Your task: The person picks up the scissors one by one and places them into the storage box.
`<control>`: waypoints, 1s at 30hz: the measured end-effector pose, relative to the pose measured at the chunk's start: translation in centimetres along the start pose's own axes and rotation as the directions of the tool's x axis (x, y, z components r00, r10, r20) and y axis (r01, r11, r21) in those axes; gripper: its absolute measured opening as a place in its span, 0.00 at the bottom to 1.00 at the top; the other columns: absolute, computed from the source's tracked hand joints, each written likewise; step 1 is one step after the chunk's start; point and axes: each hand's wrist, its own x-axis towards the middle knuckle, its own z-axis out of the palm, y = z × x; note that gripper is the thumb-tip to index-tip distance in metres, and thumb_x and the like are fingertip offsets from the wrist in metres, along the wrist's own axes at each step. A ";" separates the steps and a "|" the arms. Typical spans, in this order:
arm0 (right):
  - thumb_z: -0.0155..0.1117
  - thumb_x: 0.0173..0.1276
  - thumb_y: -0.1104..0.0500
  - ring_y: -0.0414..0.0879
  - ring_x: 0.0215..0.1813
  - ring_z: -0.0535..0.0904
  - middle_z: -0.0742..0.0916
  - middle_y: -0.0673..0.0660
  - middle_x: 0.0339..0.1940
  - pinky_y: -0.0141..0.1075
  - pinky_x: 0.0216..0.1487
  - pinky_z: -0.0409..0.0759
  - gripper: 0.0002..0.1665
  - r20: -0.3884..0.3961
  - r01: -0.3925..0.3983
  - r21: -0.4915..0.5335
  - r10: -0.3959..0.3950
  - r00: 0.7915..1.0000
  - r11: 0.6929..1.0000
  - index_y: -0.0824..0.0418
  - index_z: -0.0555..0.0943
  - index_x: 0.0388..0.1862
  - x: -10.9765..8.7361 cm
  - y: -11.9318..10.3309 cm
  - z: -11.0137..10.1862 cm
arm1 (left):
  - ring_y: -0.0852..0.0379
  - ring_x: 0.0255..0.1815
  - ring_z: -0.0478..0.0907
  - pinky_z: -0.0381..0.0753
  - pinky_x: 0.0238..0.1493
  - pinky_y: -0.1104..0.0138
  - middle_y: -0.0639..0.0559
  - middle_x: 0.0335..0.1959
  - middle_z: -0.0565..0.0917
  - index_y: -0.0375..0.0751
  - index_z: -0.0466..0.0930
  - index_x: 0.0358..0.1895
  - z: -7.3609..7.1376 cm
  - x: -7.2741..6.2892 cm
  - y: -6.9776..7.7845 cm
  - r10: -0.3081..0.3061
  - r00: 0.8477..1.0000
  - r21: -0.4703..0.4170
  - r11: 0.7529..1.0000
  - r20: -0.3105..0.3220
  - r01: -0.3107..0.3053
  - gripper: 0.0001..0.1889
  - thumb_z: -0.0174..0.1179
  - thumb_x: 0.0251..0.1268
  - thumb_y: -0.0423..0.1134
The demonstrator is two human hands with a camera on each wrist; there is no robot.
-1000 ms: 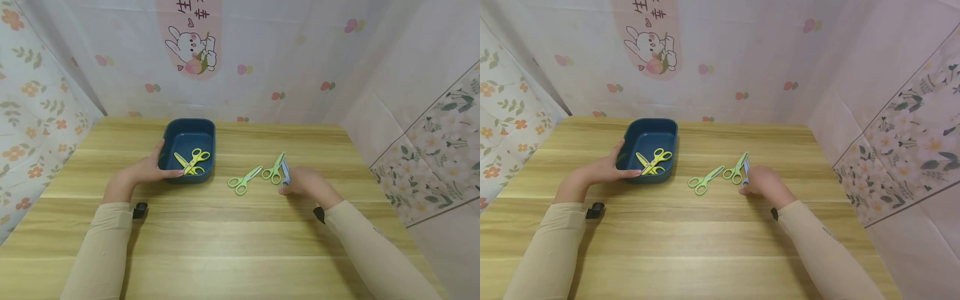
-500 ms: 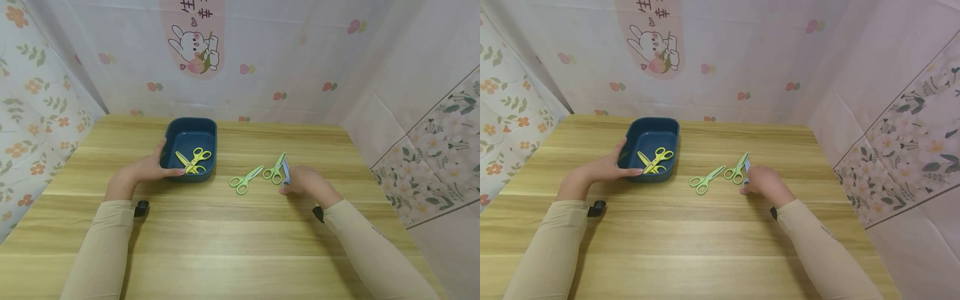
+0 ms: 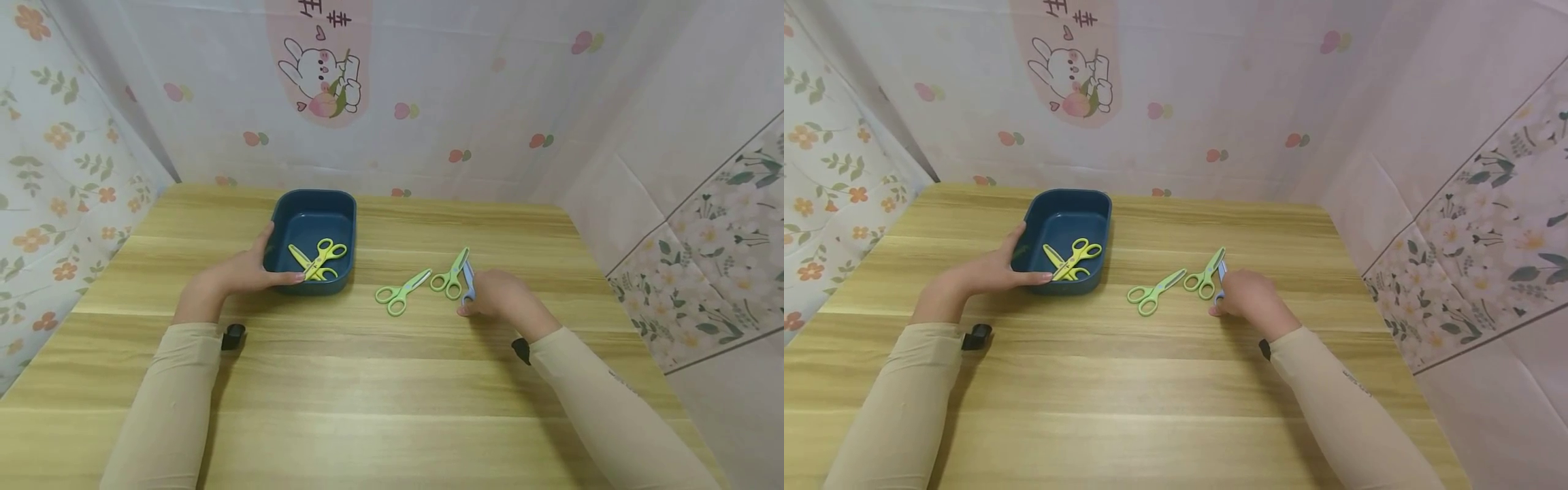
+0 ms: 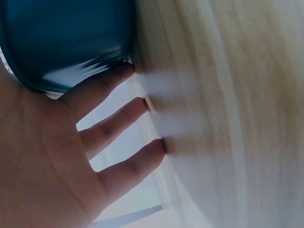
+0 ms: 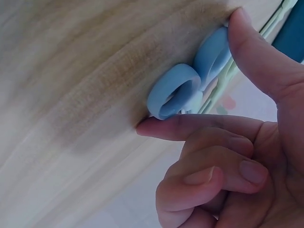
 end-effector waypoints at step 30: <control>0.79 0.58 0.41 0.44 0.26 0.69 0.74 0.49 0.22 0.36 0.26 0.65 0.27 -0.078 -0.049 0.111 0.057 0.995 0.993 0.56 0.74 0.25 0.7 0.5 -0.9 | 0.20 0.84 0.51 0.60 0.80 0.30 0.21 0.86 0.45 0.49 0.17 0.86 0.0 0.0 0.0 -0.018 1.000 -0.005 1.000 0.003 0.018 0.74 0.66 0.60 0.76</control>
